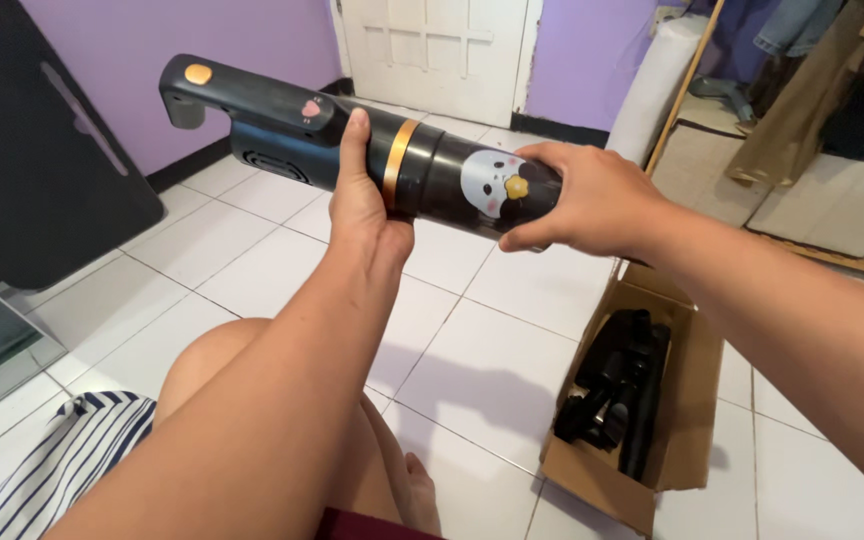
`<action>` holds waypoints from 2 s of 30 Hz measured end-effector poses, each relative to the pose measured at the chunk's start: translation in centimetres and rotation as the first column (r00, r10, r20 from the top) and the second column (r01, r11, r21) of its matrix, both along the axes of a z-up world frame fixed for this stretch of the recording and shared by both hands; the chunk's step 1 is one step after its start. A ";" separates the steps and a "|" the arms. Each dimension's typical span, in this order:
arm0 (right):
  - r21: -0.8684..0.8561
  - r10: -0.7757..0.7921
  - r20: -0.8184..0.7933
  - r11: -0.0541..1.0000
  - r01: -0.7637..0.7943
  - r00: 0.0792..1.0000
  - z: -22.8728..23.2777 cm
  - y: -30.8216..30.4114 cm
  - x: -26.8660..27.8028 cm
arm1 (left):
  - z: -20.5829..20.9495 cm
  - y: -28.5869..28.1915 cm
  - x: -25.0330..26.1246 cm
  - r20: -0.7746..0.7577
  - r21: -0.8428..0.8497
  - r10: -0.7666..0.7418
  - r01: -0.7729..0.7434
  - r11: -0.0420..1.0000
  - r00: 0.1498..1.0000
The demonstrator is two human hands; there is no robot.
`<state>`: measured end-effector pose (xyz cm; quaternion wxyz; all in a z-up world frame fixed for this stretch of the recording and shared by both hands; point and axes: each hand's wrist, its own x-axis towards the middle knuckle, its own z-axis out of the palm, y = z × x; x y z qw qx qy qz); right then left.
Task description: The person assembles a cordless vacuum cleaner by attaching the main body to the extension tube and then connecting the floor head.
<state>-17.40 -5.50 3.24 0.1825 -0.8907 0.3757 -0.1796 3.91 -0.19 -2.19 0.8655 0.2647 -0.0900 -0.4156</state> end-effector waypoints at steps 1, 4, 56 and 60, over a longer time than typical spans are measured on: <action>-0.002 0.002 0.004 1.000 -0.002 1.000 -0.1 0.1 0.1 | 0.0 0.0 -0.1 0.038 -0.054 -0.018 0.020 0.998 0.999; -0.169 -0.018 -0.004 0.985 0.017 1.000 -0.5 0.5 0.0 | -0.2 0.1 0.0 0.100 -0.168 -0.029 0.046 0.985 0.995; -0.151 0.023 -0.340 0.985 -0.079 0.940 -3.5 -4.3 -4.1 | -0.7 -1.0 0.8 -0.157 0.118 0.138 -0.121 0.986 0.978; -0.332 -0.261 -0.464 0.937 0.107 0.846 -3.2 -1.8 -4.3 | -0.9 -0.8 0.6 -0.213 0.075 0.082 -0.067 0.995 0.974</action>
